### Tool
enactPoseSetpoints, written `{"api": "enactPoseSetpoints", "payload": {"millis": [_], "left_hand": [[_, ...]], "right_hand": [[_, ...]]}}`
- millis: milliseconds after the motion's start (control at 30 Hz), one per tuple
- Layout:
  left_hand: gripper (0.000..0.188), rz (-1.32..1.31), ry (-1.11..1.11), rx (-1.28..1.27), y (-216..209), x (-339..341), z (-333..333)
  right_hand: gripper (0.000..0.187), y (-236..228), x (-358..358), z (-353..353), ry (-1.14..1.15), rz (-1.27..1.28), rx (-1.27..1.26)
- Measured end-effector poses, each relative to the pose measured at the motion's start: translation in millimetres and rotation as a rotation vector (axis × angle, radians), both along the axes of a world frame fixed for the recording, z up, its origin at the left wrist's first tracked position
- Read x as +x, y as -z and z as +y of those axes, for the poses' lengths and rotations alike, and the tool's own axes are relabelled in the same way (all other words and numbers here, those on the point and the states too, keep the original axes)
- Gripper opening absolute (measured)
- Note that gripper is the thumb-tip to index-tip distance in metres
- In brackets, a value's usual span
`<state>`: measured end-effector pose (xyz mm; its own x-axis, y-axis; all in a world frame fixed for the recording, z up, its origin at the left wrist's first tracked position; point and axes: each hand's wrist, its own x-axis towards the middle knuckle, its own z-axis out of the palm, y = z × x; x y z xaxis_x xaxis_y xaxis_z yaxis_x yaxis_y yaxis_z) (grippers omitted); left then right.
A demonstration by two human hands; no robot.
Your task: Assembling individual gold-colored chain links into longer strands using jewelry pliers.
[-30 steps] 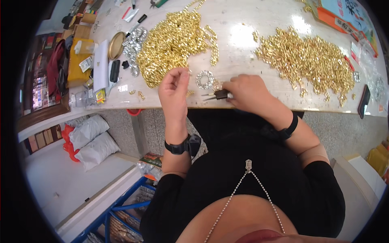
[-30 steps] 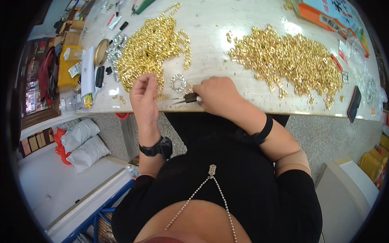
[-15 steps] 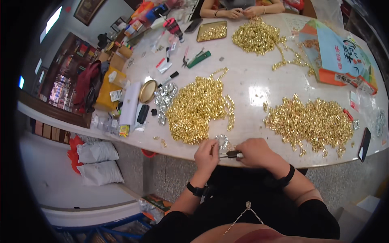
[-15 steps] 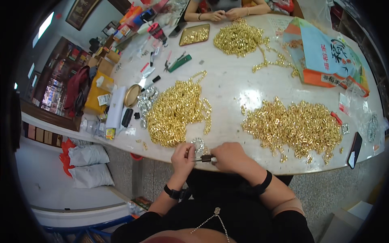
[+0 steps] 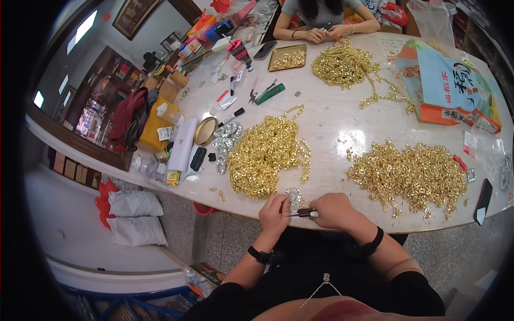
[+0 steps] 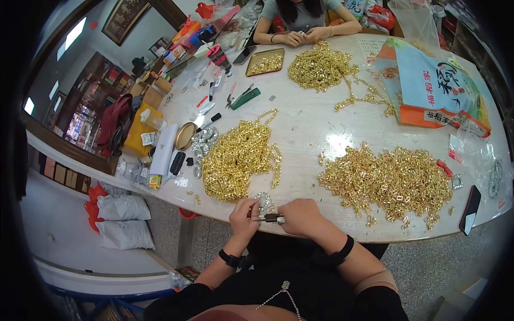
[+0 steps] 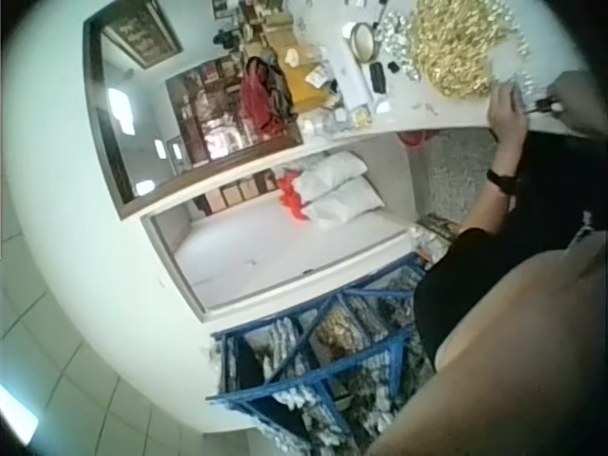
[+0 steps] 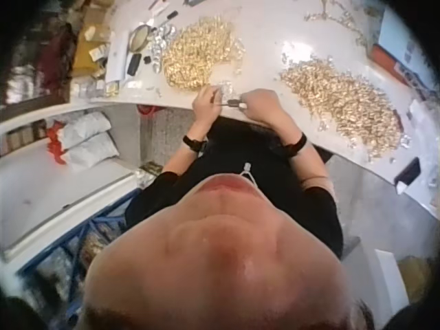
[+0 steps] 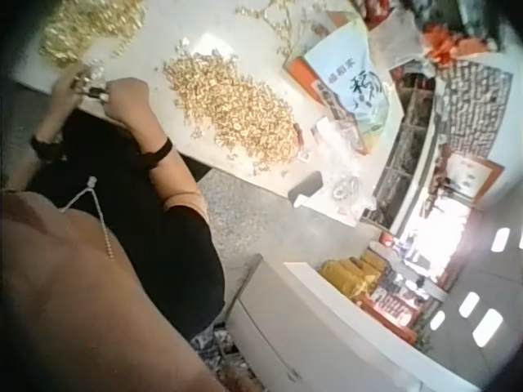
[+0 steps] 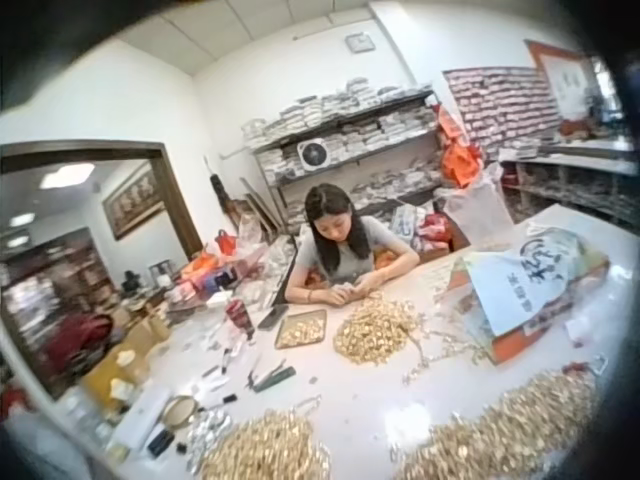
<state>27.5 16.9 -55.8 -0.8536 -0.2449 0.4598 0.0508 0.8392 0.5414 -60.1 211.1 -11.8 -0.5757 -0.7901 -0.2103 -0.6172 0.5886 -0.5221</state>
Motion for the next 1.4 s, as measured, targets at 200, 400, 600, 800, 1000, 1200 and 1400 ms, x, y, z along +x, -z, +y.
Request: {"api": "enactPoseSetpoints", "payload": {"millis": [200, 400, 600, 800, 1000, 1200, 1400], "left_hand": [[0.008, 0.064, -0.009, -0.021, 0.9, 0.8, -0.4], [0.008, 0.069, -0.021, -0.007, 2.4, 2.0, -2.2], [0.008, 0.074, -0.007, 0.012, -1.3, 1.2, -4.2], [0.008, 0.072, 0.132, 0.23, -13.4, 1.2, -0.5], [0.006, 0.01, 0.287, 0.745, -21.7, -10.8, 27.3], [0.003, -0.2, 0.389, 1.086, -29.4, -17.4, 32.0], [0.004, -0.205, 0.323, 1.078, -29.3, -12.9, 33.7]], "right_hand": [[0.023, 0.7, 3.6, 0.0, -0.001, 0.033, -0.017], [0.024, 0.4, 4.7, -0.5, 0.018, 0.026, -0.022], [0.024, -6.3, 1.7, -2.0, 0.026, 0.0, -0.019], [0.022, -7.5, 3.6, 0.4, 0.184, -0.061, -0.172], [0.019, 3.9, 7.4, -0.8, 0.334, -0.491, -0.661], [0.018, -1.3, 11.3, 7.3, 0.416, -0.872, -0.855], [0.018, -9.0, 16.4, 10.4, 0.442, -0.97, -0.837]]}}
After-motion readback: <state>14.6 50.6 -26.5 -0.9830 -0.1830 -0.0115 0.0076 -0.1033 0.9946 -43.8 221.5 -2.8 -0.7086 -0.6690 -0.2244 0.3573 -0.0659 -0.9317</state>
